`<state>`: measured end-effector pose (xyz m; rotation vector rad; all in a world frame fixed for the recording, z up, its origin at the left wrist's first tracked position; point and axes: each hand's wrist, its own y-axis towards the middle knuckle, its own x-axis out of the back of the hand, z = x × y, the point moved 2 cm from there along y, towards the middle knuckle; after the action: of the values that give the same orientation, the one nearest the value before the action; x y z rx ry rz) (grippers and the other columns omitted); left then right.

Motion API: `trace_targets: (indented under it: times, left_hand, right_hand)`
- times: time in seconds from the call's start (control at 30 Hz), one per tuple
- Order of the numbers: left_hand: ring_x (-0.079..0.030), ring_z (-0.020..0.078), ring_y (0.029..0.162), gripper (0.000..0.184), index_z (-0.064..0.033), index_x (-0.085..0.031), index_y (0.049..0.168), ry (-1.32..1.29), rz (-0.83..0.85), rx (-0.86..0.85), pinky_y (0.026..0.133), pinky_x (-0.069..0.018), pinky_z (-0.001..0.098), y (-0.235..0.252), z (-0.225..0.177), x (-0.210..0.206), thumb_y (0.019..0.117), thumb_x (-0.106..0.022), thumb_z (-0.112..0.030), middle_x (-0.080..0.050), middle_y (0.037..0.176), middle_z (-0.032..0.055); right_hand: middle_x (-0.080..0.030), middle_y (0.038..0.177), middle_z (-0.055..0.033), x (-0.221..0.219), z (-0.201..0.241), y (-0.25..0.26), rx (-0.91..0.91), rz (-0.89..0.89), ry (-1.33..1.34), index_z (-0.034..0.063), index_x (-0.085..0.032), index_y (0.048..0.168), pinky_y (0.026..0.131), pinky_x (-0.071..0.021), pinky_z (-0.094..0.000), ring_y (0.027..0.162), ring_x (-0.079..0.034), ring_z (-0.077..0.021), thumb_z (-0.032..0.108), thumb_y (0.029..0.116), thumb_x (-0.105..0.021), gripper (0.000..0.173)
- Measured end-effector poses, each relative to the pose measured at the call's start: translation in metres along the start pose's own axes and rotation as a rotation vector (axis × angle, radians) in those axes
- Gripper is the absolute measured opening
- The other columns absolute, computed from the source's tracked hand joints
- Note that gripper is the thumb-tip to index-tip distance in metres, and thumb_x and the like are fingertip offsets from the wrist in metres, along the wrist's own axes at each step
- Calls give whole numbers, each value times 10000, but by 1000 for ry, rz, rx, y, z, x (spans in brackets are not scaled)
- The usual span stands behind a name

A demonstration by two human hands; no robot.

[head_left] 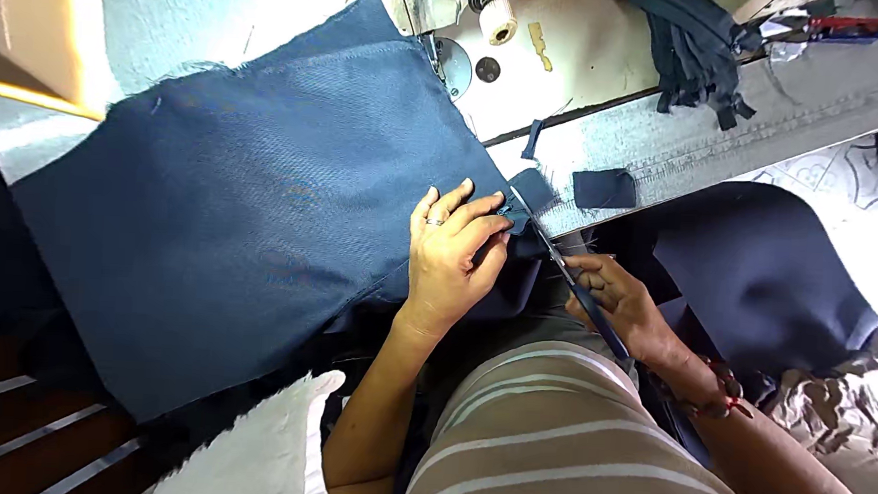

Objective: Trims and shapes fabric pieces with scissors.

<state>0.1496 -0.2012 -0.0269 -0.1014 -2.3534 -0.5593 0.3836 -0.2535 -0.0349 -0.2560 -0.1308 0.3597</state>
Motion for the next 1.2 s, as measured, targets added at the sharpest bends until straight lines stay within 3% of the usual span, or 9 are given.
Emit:
trace_targets:
  times: [0.2, 0.3, 0.4, 0.57, 0.9, 1.2]
  left_hand:
    - [-571, 359, 1333, 172, -93, -787, 980, 9, -1, 3, 1153, -289, 617, 0, 0, -1, 952, -635, -169, -735, 1234, 101]
    - [-566, 360, 1337, 183, -92, -787, 981, 10, 5, 5, 1151, -287, 617, -1, 1, -1, 953, -625, -172, -731, 1244, 102]
    - [-564, 357, 1339, 186, -94, -789, 978, 2, 8, 7, 1153, -284, 617, -1, 0, 0, 952, -622, -173, -732, 1245, 95]
    - [-563, 353, 1343, 186, -103, -793, 972, -29, 19, 3, 1163, -272, 619, -4, 0, 1, 950, -621, -171, -734, 1241, 93]
    - [-572, 356, 1332, 177, -113, -798, 965, -32, 20, -5, 1159, -279, 623, -9, -3, -1, 945, -632, -172, -738, 1233, 94]
    - [-561, 361, 1345, 175, -114, -797, 963, -20, 33, -2, 1157, -274, 626, -9, -3, -1, 942, -633, -169, -730, 1253, 96]
  right_hand:
    - [-597, 746, 124, -1, -2, -11, 64, -49, -34, -27, -571, 1310, 579, -489, -91, 602, -546, 84, 201, 937, -693, 454]
    - [-589, 721, 137, 3, -2, -10, 55, -27, -29, -2, -583, 1312, 559, -489, -91, 580, -544, 83, 213, 933, -704, 452]
    - [-587, 759, 142, 11, -3, -5, -70, 83, 41, 66, -542, 1321, 577, -508, -126, 603, -566, 55, 351, 934, -669, 497]
    - [-572, 733, 139, 8, 3, 12, -95, 122, 67, 117, -527, 1331, 548, -492, -122, 576, -554, 47, 322, 914, -655, 482]
    - [-543, 684, 108, -4, 12, 7, 2, -21, -75, 11, -568, 1321, 528, -465, -113, 545, -514, 53, 178, 904, -688, 466]
    - [-563, 680, 120, -9, 15, -3, -25, -56, -46, -5, -574, 1316, 513, -474, -95, 529, -523, 72, 173, 918, -703, 455]
